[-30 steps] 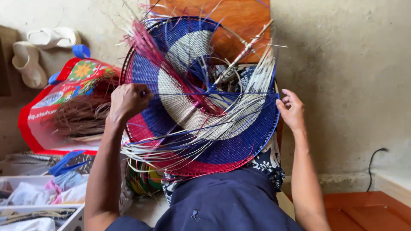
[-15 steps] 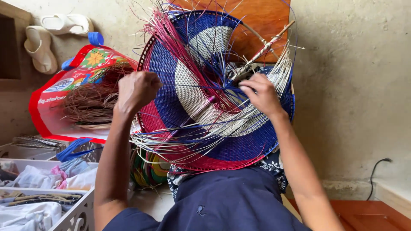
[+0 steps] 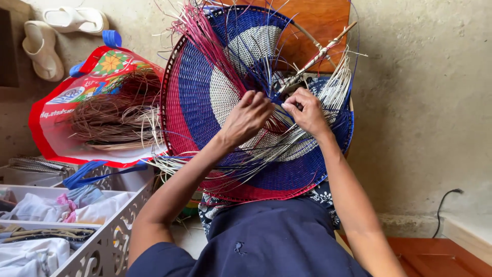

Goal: Weave a colorful circular mat using thin strips of material

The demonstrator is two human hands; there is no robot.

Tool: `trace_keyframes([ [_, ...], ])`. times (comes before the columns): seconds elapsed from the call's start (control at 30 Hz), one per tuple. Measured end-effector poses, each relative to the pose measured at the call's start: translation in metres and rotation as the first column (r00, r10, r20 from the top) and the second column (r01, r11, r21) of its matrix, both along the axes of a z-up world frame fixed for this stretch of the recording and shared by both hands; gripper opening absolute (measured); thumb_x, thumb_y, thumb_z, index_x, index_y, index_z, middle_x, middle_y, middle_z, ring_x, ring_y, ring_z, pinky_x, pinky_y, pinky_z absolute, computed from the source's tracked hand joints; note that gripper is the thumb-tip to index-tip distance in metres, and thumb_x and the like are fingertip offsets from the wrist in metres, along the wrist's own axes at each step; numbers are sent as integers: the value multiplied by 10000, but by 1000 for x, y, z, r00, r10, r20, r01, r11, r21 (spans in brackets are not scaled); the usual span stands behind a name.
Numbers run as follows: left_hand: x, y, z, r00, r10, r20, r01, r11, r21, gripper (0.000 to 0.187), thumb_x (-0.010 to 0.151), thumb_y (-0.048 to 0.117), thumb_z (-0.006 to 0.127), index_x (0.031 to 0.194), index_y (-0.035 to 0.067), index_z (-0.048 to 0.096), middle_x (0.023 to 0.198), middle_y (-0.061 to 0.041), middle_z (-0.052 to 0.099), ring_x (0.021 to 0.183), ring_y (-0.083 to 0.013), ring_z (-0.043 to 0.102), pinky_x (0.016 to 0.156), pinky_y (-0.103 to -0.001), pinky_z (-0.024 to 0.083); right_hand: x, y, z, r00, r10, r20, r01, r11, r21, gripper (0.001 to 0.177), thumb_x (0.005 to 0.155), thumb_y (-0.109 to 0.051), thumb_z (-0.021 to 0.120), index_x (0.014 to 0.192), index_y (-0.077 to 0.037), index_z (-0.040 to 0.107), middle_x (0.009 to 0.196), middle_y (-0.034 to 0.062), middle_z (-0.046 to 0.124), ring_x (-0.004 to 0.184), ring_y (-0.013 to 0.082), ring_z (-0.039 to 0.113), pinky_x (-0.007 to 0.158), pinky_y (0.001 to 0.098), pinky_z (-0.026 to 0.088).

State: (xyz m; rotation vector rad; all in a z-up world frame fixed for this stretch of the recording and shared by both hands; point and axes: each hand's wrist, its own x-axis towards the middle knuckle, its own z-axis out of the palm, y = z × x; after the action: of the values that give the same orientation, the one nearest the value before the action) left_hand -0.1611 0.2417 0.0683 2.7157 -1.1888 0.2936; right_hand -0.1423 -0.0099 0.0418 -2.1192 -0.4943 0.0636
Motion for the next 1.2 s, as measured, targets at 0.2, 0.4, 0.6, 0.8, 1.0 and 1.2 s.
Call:
trace_keyframes([
  [0.2,-2,10,-3,995,98,31,-95,992,-79,167,962,360,733,968,194,718,1000,-61,676,1100,-240,548,1132,-452,275,-2,1,-9,1000,-4,-14,5,1000,12,155,959,-212,778,872,-92,732,847,109,629,776,315,593,678,406,476],
  [0.4,6,-3,-14,976,207,65,-189,958,-218,223,893,315,791,837,145,658,907,-67,534,936,-248,466,981,-426,348,-2,1,-5,1000,-14,-14,15,1000,13,151,956,-208,778,856,-107,730,842,90,631,771,299,591,677,394,475],
  [0.6,18,-6,7,998,44,36,-35,974,-225,137,882,231,726,829,164,619,956,-80,508,912,-264,468,900,-401,387,-3,3,-7,999,-36,1,36,999,13,131,939,-192,777,862,-98,727,845,106,639,777,322,600,686,409,485],
  [0.8,17,-2,1,997,82,7,-79,978,-192,165,917,266,710,830,155,626,947,-77,511,910,-266,481,878,-391,396,-3,3,-12,999,-36,9,35,999,18,104,921,-167,774,853,-103,729,827,98,635,763,320,600,693,413,488],
  [1.0,16,-6,-9,992,124,-25,-126,961,-245,293,980,336,683,809,120,582,823,-89,541,867,-275,533,851,-383,416,-2,13,-2,997,-58,43,58,998,2,87,889,-131,779,829,-93,729,807,104,629,767,328,604,722,441,499],
  [1.2,2,-8,-8,959,249,-134,-280,900,-335,239,923,275,767,822,104,633,709,-79,609,820,-272,581,842,-397,441,-6,40,9,990,-117,82,119,993,-18,116,888,-139,779,804,-113,703,795,79,603,775,312,600,734,417,510],
])
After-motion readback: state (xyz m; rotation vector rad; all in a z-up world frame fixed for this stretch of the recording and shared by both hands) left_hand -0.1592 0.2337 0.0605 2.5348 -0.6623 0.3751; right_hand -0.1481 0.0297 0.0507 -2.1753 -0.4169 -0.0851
